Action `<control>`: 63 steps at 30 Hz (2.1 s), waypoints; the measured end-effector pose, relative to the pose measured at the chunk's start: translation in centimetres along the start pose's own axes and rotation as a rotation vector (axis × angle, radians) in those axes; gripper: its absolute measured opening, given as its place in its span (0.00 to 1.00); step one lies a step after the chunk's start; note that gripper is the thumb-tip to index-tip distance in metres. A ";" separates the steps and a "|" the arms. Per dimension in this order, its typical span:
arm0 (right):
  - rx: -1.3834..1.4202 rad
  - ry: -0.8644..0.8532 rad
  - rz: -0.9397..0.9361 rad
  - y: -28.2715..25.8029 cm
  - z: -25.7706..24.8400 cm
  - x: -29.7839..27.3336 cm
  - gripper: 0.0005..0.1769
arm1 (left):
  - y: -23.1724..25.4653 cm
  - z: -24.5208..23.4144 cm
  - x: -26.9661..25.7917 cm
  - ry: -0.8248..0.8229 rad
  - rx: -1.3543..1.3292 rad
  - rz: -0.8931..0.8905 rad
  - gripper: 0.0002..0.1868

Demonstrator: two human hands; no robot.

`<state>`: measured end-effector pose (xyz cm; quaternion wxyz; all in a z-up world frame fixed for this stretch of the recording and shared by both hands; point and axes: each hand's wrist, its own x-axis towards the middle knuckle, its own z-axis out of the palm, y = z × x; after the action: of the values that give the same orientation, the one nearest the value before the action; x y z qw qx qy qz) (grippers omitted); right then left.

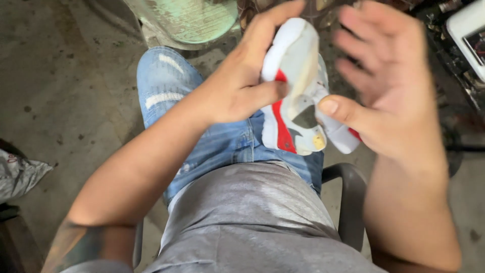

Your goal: Using a knife to scrape and prepare the sole of a sneaker for repair or customization.

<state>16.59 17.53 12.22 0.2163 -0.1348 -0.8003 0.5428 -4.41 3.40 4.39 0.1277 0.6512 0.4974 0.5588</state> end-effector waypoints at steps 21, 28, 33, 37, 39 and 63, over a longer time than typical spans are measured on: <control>-0.088 0.347 -0.103 3.4 1.9 -0.6 0.20 | 0.9 9.0 1.6 0.257 -0.050 -0.059 0.29; -0.072 0.351 -0.144 3.5 2.1 0.1 0.19 | 0.4 8.2 1.9 0.274 0.035 -0.139 0.29; -0.148 0.169 -0.220 4.5 1.8 0.2 0.28 | 4.1 2.2 2.8 0.165 0.351 0.088 0.28; -0.254 0.064 -0.241 3.6 1.8 0.8 0.40 | 4.9 0.0 3.4 -0.007 0.462 -0.026 0.26; -0.548 0.019 -0.376 2.0 2.6 1.3 0.55 | 4.3 0.0 2.7 0.025 0.497 -0.032 0.29; -0.801 0.072 -0.376 4.1 3.5 1.3 0.53 | 2.7 1.4 0.9 0.157 0.589 -0.041 0.28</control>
<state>13.67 16.84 7.55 0.2697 -0.0786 -0.9500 0.1361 -1.93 3.41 6.36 -0.0942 0.6048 0.6595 0.4364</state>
